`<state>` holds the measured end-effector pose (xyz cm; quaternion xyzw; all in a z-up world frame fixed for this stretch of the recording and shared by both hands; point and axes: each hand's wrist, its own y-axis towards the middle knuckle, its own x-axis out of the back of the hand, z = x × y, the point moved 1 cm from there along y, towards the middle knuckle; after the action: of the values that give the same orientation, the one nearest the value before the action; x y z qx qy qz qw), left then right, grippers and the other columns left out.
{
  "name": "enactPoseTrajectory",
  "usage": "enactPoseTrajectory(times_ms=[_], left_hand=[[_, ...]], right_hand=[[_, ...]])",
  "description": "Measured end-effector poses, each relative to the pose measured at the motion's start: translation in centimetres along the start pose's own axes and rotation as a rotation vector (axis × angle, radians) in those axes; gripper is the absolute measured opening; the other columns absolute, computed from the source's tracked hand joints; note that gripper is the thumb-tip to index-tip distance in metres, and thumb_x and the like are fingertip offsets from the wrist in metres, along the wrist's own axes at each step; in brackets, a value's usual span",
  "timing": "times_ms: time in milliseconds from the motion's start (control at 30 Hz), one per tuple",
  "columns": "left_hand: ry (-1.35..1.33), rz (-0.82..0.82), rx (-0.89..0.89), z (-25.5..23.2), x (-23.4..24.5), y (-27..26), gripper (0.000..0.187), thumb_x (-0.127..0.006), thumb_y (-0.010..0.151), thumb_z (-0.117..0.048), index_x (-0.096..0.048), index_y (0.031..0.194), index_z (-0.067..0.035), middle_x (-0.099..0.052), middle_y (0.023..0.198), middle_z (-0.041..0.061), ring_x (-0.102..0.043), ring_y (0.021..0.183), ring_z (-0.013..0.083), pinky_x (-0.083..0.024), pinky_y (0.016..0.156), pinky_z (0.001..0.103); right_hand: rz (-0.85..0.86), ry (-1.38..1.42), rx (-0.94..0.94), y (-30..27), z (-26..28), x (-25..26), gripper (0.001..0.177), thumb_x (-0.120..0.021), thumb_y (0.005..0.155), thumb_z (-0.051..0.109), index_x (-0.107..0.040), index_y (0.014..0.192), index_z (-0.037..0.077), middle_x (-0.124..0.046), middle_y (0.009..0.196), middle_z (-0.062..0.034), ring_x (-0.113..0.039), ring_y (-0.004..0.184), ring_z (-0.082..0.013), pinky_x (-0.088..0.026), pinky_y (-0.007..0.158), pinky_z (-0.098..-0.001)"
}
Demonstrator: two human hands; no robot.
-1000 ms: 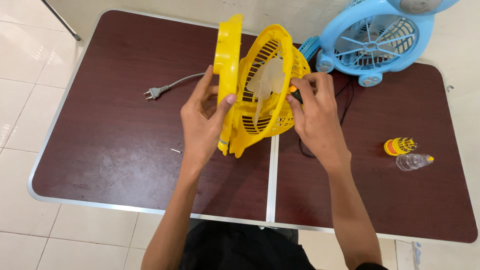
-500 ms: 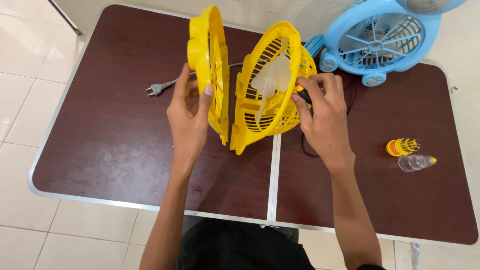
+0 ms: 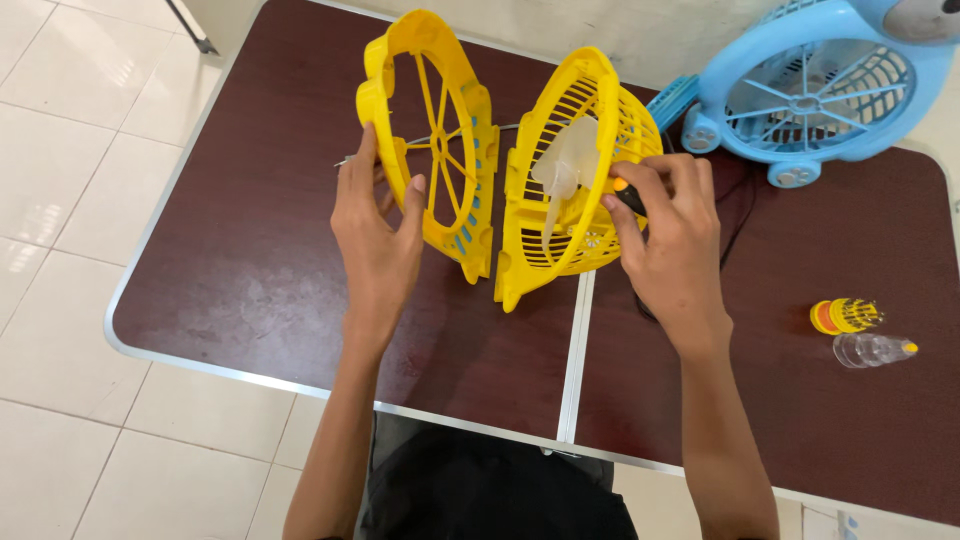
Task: The person uses a screwdriver to remove screws from a yellow portable fan. They separate the front grille, remove the fan blade, and continue unscrewing the rear housing. The fan is left partially disassembled on the table.
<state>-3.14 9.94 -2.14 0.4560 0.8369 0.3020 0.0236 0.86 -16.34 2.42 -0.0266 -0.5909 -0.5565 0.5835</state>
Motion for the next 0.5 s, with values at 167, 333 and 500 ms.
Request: enactPoseTrajectory(times_ms=[167,333,500], left_hand=[[-0.037,0.014,-0.021,-0.3,-0.1,-0.2,0.057,-0.068,0.104,-0.004,-0.043,0.155,0.001,-0.059,0.134,0.018,-0.069,0.119,0.0259,-0.06,0.097,0.035],[0.167,-0.011,-0.079,-0.3,-0.2,-0.4,0.06,-0.075,0.101,-0.009,-0.047,0.153,0.0,-0.064,0.122,0.017,-0.068,0.103,0.0244,-0.06,0.086,0.035],[0.21,-0.038,-0.081,-0.1,0.4,-0.5,0.061,-0.076,0.099,-0.009,-0.049,0.152,0.001,-0.066,0.111,0.014,-0.064,0.097,0.024,-0.057,0.081,0.034]], right_hand=[[-0.069,0.039,-0.001,-0.7,0.2,-0.1,0.023,-0.077,0.102,0.004,-0.068,0.123,0.003,-0.059,0.114,-0.0124,-0.059,0.106,-0.0291,-0.051,0.093,-0.0422],[-0.183,0.055,-0.022,-1.9,2.3,-0.1,0.028,-0.079,0.102,0.005,-0.068,0.128,0.004,-0.06,0.117,-0.0129,-0.063,0.105,-0.0271,-0.053,0.084,-0.0363],[-0.125,0.134,0.095,-2.9,7.1,-1.0,0.031,-0.08,0.095,0.006,-0.068,0.123,0.004,-0.061,0.113,-0.0119,-0.065,0.102,-0.0274,-0.055,0.085,-0.0387]])
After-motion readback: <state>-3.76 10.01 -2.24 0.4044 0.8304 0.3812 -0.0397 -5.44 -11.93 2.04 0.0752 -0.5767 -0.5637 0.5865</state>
